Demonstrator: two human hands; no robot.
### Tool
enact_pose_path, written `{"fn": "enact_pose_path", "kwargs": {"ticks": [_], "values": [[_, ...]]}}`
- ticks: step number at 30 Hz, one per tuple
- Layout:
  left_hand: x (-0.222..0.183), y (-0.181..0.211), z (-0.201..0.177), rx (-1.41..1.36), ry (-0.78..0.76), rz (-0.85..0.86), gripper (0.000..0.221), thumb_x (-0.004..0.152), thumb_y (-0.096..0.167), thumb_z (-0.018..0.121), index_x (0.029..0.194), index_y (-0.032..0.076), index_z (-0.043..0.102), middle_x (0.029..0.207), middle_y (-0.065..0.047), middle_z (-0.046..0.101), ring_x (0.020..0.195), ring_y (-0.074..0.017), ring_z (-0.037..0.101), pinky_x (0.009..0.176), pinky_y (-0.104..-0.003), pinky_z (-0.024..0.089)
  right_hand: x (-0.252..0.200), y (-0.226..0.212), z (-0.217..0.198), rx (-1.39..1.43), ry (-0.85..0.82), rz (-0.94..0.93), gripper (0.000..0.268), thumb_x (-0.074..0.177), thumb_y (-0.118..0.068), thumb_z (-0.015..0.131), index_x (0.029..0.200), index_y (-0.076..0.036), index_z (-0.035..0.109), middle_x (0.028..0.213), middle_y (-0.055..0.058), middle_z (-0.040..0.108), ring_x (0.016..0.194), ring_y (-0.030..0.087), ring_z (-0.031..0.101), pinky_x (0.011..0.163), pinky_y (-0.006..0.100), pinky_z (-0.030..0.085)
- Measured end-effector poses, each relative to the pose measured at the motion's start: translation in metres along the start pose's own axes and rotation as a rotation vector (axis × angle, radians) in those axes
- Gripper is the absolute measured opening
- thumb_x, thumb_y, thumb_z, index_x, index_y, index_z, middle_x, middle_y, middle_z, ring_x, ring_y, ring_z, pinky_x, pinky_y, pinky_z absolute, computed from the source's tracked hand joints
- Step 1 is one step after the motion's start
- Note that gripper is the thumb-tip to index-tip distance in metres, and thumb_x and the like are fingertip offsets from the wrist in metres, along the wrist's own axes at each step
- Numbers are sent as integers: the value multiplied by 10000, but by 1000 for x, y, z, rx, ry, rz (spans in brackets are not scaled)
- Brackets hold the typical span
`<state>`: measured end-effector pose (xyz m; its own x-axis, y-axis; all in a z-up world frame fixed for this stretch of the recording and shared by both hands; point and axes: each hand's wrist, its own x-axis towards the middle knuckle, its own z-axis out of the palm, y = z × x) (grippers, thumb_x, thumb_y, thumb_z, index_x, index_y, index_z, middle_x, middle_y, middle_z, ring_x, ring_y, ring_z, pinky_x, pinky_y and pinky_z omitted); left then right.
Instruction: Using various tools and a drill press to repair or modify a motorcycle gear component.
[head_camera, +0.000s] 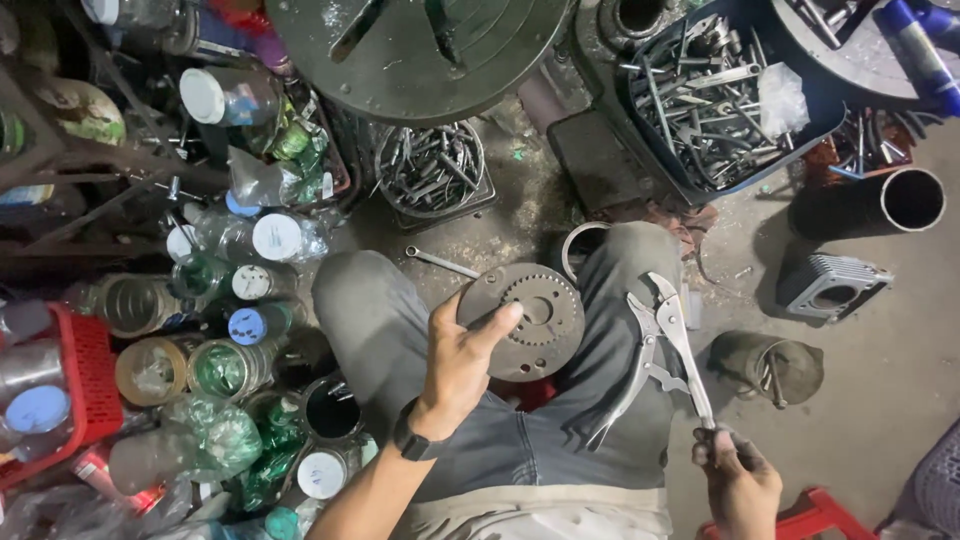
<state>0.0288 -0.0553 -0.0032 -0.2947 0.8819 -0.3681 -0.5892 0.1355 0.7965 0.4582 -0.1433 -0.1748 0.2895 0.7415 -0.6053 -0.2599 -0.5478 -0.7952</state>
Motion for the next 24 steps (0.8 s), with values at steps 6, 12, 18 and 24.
{"fn": "enact_pose_path", "kwargs": {"ticks": [6,12,18,24], "values": [[-11,5,-2,389,-24,204,245,885,70,762,1109,-25,736,986,-73,792,868,-111,724,828,-281,598,0,-4,9,68,-125,-9,253,1087,-168,530,1180,67,542,887,137,624,677,190,565,587,321,447],[-15,6,-2,429,-25,264,250,855,60,782,1083,-28,730,966,-82,801,843,-110,738,811,-280,609,-13,-14,22,-176,-42,-63,305,1057,-206,545,1092,97,557,825,147,613,648,220,543,588,350,425],[-15,2,-5,427,-35,238,256,845,57,784,1080,-27,726,967,-81,800,845,-110,743,809,-279,613,49,62,-73,-4,-337,-11,575,1179,-358,477,936,149,601,746,226,643,613,317,650,537,421,515],[-14,2,-5,374,-80,170,248,873,59,766,1102,-29,734,988,-79,792,870,-111,724,824,-284,603,-9,-54,43,-376,-195,-156,385,989,-221,566,1260,42,635,1046,112,717,931,182,687,886,312,514]]}}
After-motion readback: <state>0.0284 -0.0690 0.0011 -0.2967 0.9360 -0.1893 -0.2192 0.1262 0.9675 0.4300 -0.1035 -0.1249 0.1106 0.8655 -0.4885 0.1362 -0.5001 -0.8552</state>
